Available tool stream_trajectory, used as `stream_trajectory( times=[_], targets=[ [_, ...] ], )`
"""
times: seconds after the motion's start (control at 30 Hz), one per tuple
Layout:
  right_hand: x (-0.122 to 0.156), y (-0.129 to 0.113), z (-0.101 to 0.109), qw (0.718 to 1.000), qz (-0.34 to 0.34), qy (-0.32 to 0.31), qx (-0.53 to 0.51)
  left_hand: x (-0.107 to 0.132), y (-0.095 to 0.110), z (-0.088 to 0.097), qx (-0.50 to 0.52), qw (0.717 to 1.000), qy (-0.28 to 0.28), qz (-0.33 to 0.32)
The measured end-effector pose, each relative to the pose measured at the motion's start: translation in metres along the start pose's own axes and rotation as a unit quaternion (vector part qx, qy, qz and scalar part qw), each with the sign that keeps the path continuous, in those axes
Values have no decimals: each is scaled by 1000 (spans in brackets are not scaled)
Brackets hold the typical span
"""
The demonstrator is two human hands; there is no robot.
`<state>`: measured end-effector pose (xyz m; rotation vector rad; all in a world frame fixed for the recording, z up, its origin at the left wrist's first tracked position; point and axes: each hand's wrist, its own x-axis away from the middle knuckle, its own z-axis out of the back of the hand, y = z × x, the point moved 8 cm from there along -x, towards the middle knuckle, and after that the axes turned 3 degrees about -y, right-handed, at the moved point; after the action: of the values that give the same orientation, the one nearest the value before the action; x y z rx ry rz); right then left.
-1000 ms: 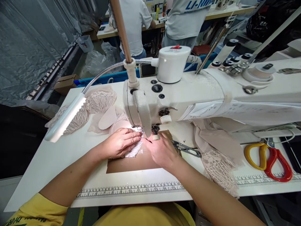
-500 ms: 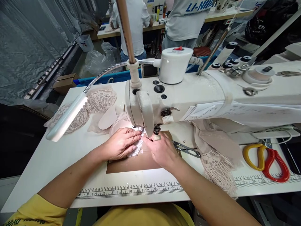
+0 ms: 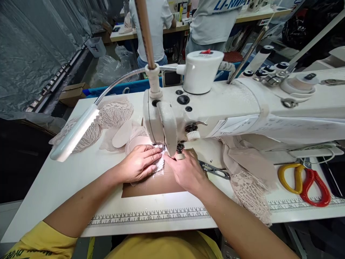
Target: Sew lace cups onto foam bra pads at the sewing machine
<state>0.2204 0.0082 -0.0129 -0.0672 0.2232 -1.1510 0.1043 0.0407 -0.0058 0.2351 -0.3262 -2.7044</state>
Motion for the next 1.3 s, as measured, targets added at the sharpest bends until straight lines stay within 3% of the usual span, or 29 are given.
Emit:
stream_trajectory(
  times=[0.6,1.0,1.3],
  targets=[
    [9,-17,1,988,140,-16,-67,4,7,-1,14,999,-15,-38],
    [12,-8,8,988,107,57,-101,5,11,-4,-4,999,-29,-43],
    [9,-12,6,992,100,21,-78,6,10,-4,2,998,-29,-48]
  ],
)
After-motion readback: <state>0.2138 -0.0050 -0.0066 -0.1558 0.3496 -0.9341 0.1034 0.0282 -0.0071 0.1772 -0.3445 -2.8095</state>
